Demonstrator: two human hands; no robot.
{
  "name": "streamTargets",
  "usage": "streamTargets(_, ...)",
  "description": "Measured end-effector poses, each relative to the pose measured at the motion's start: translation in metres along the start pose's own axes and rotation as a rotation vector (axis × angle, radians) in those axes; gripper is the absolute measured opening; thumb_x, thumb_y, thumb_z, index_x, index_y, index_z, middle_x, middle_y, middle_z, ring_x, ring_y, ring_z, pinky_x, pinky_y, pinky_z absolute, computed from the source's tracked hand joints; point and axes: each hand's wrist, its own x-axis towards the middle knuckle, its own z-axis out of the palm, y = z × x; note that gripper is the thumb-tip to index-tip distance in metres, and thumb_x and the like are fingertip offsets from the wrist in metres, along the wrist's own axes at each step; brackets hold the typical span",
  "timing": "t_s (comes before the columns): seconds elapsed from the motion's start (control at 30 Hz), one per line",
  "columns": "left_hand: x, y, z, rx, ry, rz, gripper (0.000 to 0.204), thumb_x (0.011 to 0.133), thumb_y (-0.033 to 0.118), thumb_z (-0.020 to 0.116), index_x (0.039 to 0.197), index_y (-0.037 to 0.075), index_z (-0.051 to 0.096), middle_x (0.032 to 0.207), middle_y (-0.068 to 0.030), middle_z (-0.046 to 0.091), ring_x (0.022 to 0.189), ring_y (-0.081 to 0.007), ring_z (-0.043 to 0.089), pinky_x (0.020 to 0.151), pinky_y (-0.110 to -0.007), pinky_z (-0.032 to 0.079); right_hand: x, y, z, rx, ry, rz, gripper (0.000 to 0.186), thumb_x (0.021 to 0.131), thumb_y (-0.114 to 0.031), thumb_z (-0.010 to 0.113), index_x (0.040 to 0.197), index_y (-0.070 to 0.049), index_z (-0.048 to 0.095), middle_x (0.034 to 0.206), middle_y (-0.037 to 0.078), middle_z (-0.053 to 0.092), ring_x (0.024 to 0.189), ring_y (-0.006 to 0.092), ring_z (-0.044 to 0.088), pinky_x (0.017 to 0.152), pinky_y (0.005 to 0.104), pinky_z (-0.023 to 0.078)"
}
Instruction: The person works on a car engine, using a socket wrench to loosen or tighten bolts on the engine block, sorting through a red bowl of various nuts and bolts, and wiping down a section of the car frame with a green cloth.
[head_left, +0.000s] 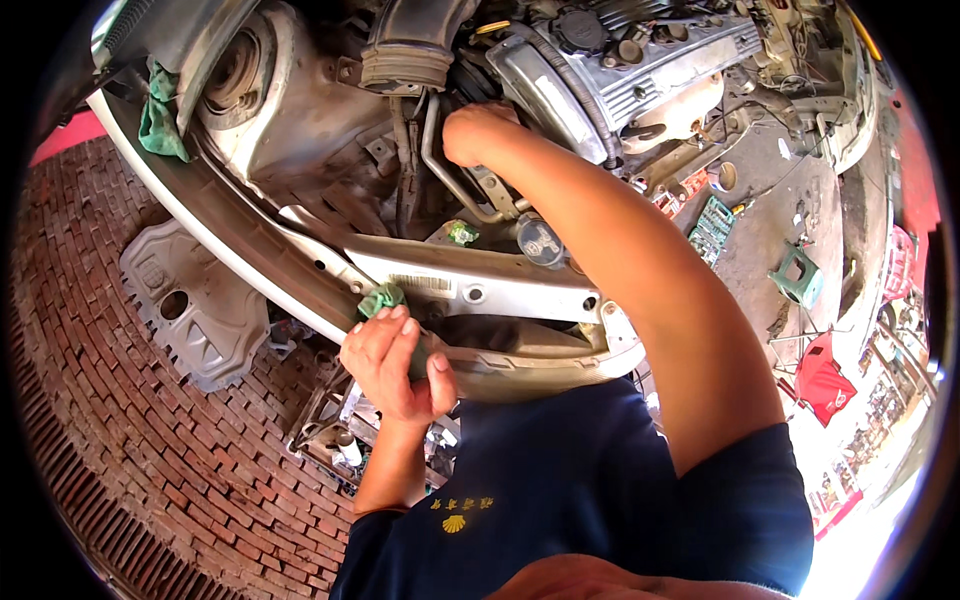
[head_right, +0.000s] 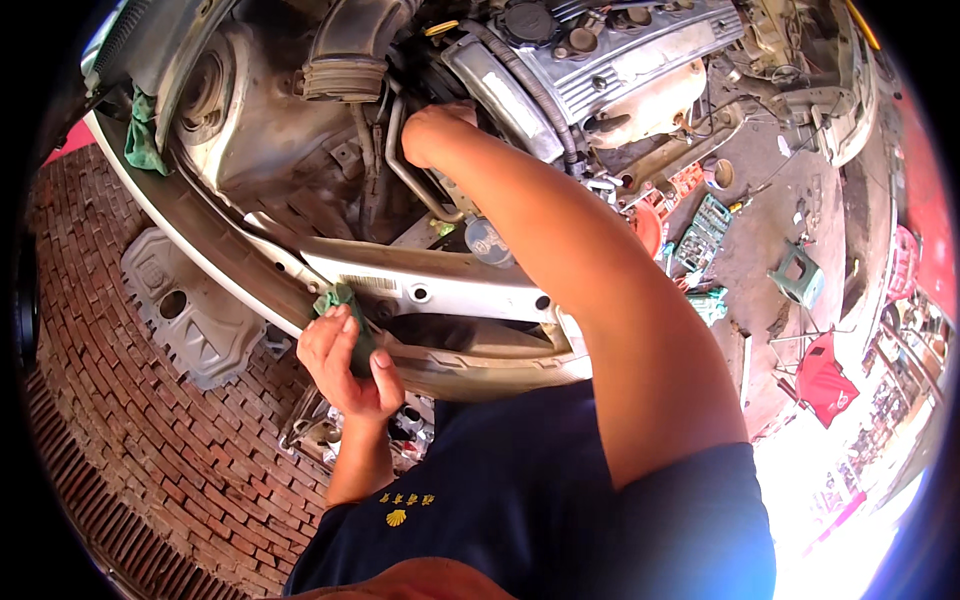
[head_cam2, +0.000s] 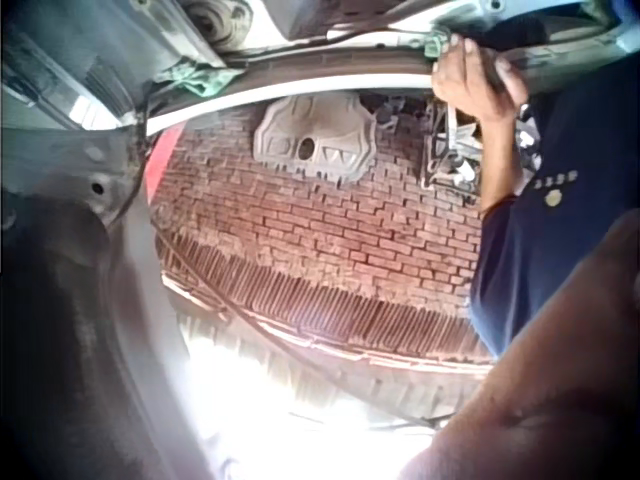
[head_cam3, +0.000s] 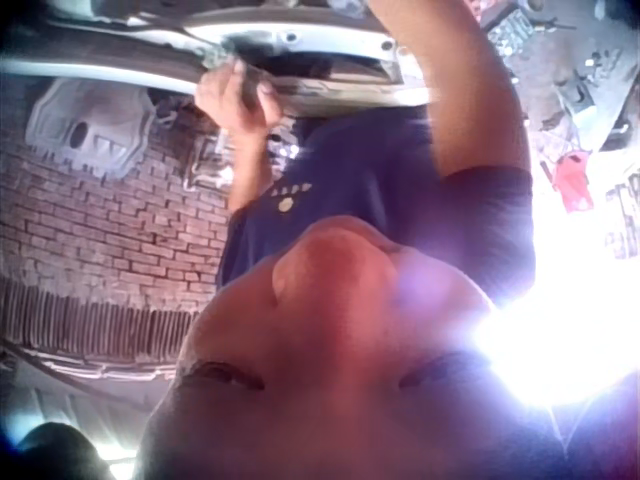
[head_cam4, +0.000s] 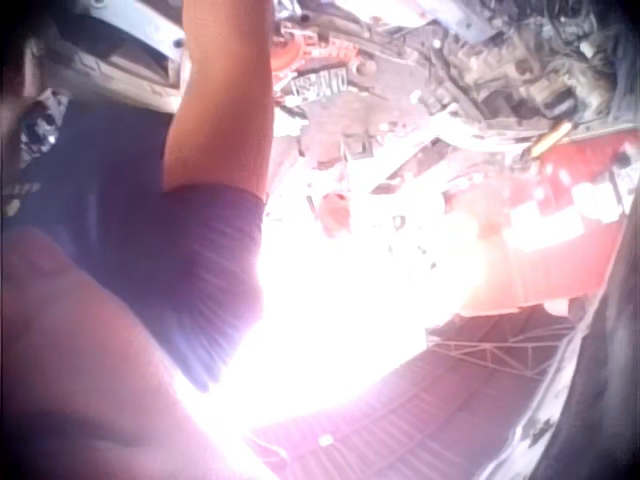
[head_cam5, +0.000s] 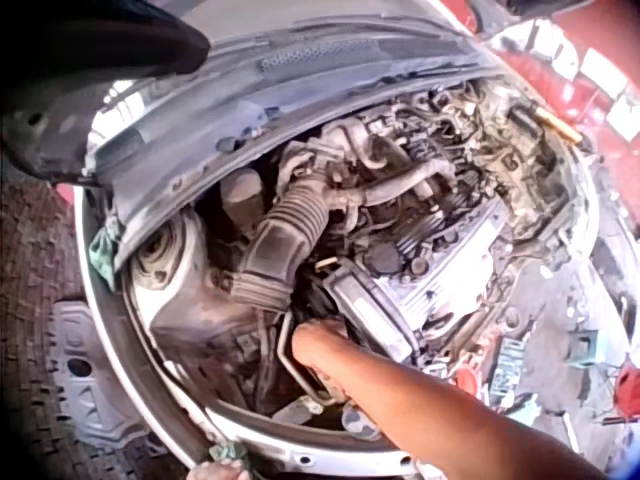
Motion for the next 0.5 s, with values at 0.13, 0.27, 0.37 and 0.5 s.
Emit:
streamTargets(0.13, 0.001, -0.002, -0.002, 0.017, -0.055, 0.014, 0.040, 0.090, 0.021, 0.067, 0.122, -0.002, 0.068, 0.120, -0.0212, 0.073, 0.110, -0.0382, 0.070, 0.102, -0.051, 0.047, 0.015, 0.005, 0.013, -0.025, 0.064, -0.006, 0.036, 0.091, -0.012, 0.063, 0.121, -0.001, 0.080, 0.135, 0.021, 0.075, 0.127, 0.0399, 0.071, 0.105, 0.0531, 0.055)
streamTargets(0.27, 0.000, -0.002, -0.004, 0.021, -0.063, 0.009, 0.038, 0.090, 0.021, 0.067, 0.121, -0.002, 0.068, 0.118, -0.0210, 0.073, 0.107, -0.0377, 0.071, 0.101, -0.050, 0.047, 0.017, 0.003, 0.010, 0.013, 0.021, -0.016, 0.035, 0.091, -0.012, 0.062, 0.118, -0.001, 0.081, 0.133, 0.021, 0.075, 0.125, 0.0406, 0.072, 0.104, 0.0533, 0.055)
streamTargets(0.37, 0.003, 0.001, 0.000, 0.012, -0.049, 0.013, 0.038, 0.091, 0.020, 0.067, 0.121, -0.001, 0.068, 0.116, -0.0210, 0.074, 0.107, -0.0371, 0.071, 0.099, -0.049, 0.047, 0.018, 0.011, 0.006, 0.037, 0.030, -0.041, 0.037, 0.090, -0.011, 0.061, 0.120, 0.000, 0.080, 0.132, 0.022, 0.075, 0.124, 0.0413, 0.072, 0.104, 0.0524, 0.056)
streamTargets(0.5, 0.010, 0.003, 0.001, 0.005, -0.028, 0.048, 0.037, 0.091, 0.017, 0.067, 0.122, -0.003, 0.068, 0.117, -0.0218, 0.074, 0.106, -0.0377, 0.070, 0.098, -0.048, 0.047, -0.013, 0.025, 0.000, 0.145, 0.059, -0.143, 0.039, 0.097, -0.022, 0.057, 0.120, 0.002, 0.078, 0.136, 0.026, 0.071, 0.128, 0.0413, 0.069, 0.107, 0.0515, 0.055)
